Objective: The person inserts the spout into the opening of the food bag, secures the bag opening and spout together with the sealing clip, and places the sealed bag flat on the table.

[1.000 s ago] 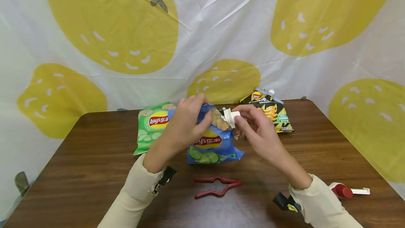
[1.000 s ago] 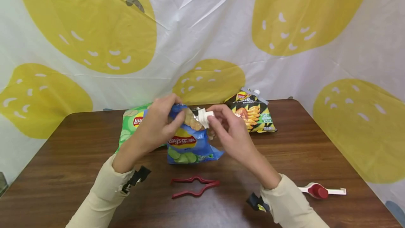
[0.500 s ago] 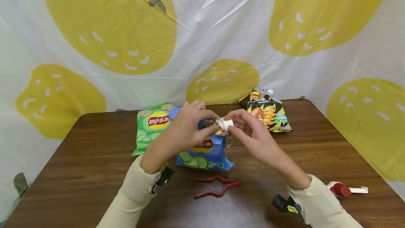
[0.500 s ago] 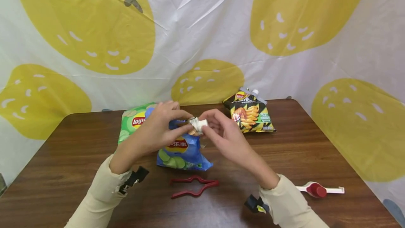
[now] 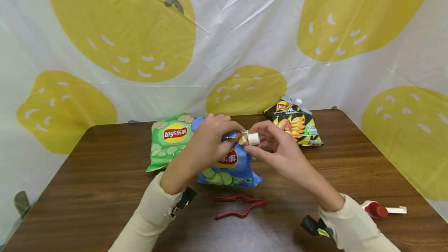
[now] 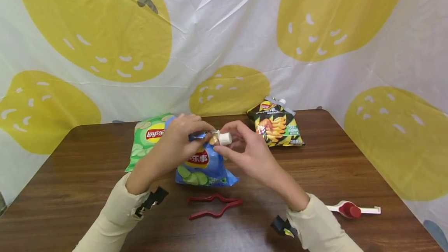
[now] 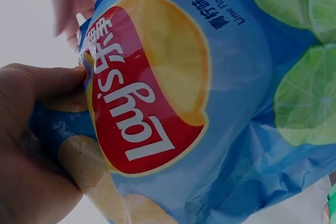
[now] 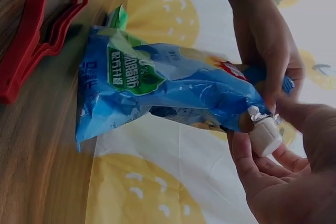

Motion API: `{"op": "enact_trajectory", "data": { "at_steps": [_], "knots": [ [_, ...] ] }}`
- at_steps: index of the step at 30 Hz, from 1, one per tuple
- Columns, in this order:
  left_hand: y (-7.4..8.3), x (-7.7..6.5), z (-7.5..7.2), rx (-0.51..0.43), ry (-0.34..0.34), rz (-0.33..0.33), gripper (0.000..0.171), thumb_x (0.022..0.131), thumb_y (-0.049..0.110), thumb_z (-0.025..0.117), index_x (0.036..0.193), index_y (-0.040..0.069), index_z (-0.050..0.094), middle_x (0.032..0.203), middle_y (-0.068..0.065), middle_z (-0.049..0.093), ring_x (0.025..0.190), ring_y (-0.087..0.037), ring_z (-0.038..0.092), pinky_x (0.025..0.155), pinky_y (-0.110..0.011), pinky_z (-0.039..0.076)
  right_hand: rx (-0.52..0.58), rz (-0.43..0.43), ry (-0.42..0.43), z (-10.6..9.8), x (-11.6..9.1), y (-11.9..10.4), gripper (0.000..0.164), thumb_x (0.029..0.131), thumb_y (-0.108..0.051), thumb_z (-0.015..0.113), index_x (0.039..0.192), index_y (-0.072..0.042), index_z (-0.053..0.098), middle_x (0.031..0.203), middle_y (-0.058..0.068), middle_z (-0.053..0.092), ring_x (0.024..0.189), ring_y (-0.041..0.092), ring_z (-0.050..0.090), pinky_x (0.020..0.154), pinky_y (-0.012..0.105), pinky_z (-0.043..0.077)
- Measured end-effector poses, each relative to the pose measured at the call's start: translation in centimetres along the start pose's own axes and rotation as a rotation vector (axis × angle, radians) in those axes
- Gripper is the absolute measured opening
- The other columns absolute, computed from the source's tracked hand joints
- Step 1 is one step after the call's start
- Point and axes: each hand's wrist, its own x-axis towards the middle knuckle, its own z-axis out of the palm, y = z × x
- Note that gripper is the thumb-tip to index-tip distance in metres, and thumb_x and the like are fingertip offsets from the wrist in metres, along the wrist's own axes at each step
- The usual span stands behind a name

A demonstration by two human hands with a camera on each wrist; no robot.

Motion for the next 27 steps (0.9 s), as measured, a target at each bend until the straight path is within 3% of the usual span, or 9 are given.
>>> {"op": "enact_trajectory", "data": {
  "at_steps": [4,8,12,19,23,27],
  "knots": [
    [0.07,0.02,0.02,-0.091,0.008,-0.024,0.007,0.088,0.004,0.071,0.089,0.009,0.075,0.08,0.004,0.067,0.075,-0.01,0.057,0.071,-0.033,0.037,-0.011,-0.019,-0.013,-0.23,-0.07,-0.05,0.034,0.09,-0.003,0.072,0.12,-0.008,0.057,0.104,0.007,0.068,0.081,0.022,0.067,0.066,0.029,0.055],
    [0.13,-0.07,-0.26,-0.197,0.016,-0.06,0.009,0.09,0.006,0.068,0.085,0.011,0.075,0.076,0.006,0.064,0.065,-0.008,0.048,0.069,-0.033,0.034,0.04,0.002,-0.085,-0.48,-0.07,-0.11,0.036,0.094,-0.004,0.067,0.128,-0.009,0.059,0.115,0.007,0.066,0.091,0.023,0.069,0.075,0.031,0.057],
    [0.28,-0.07,-0.4,-0.24,0.014,-0.082,0.018,0.094,0.01,0.064,0.079,0.014,0.073,0.071,0.009,0.06,0.06,-0.007,0.044,0.068,-0.033,0.032,0.065,0.014,-0.125,-0.67,-0.2,-0.15,0.033,0.094,-0.004,0.067,0.126,-0.009,0.062,0.113,0.008,0.066,0.092,0.023,0.069,0.075,0.032,0.057],
    [0.26,-0.12,-0.28,-0.22,0.041,-0.118,0.019,0.095,0.015,0.063,0.078,0.015,0.07,0.074,0.007,0.055,0.069,-0.009,0.046,0.071,-0.035,0.031,0.031,-0.08,-0.104,-0.53,-0.16,-0.09,0.035,0.088,0.003,0.071,0.122,-0.004,0.065,0.113,0.007,0.067,0.087,0.017,0.064,0.073,0.026,0.054],
    [0.23,0.02,-0.1,-0.166,0.091,-0.127,0.008,0.093,0.019,0.069,0.088,0.012,0.069,0.083,0.003,0.061,0.079,-0.012,0.054,0.077,-0.037,0.035,0.056,-0.098,-0.092,-0.59,-0.23,0.08,0.035,0.088,0.005,0.07,0.122,-0.001,0.064,0.115,0.01,0.067,0.09,0.019,0.068,0.074,0.029,0.055],
    [0.25,0.31,0.12,-0.119,0.163,-0.118,0.015,0.089,0.016,0.075,0.099,0.009,0.068,0.088,-0.001,0.069,0.083,-0.016,0.062,0.081,-0.039,0.041,0.076,-0.106,-0.078,-0.68,-0.26,0.3,0.033,0.089,0.006,0.068,0.121,-0.001,0.064,0.113,0.011,0.067,0.09,0.02,0.067,0.073,0.03,0.056]
  ]
}}
